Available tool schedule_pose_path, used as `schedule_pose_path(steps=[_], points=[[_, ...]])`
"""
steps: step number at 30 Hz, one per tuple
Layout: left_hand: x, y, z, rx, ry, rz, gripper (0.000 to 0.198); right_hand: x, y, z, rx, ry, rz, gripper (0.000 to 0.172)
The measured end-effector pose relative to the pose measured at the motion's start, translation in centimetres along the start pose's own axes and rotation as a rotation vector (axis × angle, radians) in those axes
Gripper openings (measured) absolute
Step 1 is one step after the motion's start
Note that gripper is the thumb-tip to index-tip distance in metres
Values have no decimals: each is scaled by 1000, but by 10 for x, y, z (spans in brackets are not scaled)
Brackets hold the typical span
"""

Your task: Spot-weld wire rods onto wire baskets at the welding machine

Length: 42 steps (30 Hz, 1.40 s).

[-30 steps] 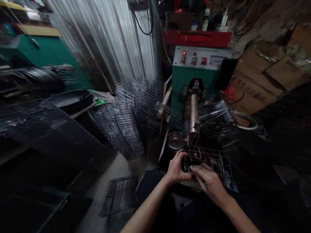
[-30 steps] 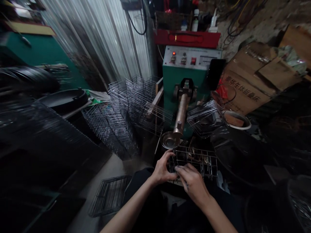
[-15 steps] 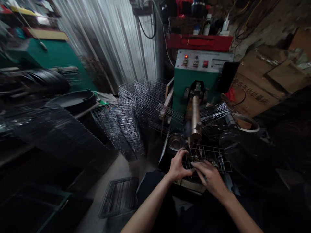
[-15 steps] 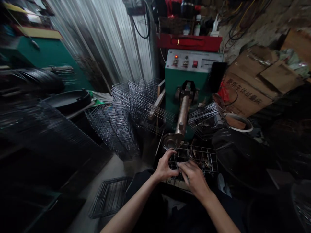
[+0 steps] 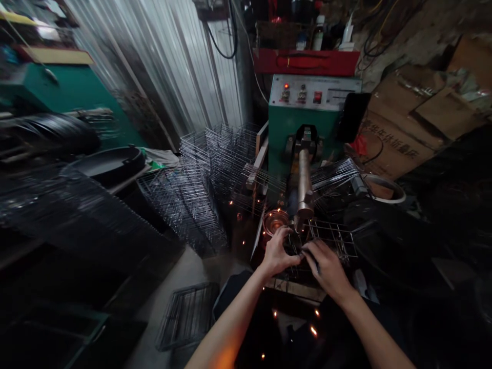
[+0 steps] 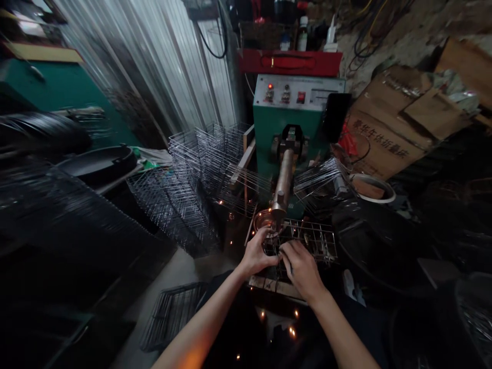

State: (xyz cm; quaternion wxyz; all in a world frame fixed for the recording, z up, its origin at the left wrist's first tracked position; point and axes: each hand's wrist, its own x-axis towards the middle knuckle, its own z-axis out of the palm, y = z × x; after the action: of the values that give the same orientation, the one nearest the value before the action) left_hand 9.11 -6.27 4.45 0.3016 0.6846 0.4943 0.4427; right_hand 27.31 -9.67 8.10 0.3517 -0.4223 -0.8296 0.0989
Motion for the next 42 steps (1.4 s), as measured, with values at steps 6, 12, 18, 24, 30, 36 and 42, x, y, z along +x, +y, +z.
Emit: schedule_pose_path(steps=[6,12,18,24,30,36,42], points=[[11,-7,-3,17,-15,-4,62,11,7,8,56,37,36,13],[9,-1,-6,79,2,-36,65,12,6,2,-32,111,52,9],[38,-21,-10,90,-42,-29,66,27,26,11,-150,123,66,15],[52,-27,-18,101,-97,-8,70,33,39,7,-99,75,79,15],[55,-26,-17,103,-100,-11,71,39,36,8,-73,90,70,17],[44,-42,-31,13,-133,3,110,30,32,-2,4,124,84,17],[-6,-138,-33,-194,-338,-348,165,-34,41,-32,262,74,386,25]])
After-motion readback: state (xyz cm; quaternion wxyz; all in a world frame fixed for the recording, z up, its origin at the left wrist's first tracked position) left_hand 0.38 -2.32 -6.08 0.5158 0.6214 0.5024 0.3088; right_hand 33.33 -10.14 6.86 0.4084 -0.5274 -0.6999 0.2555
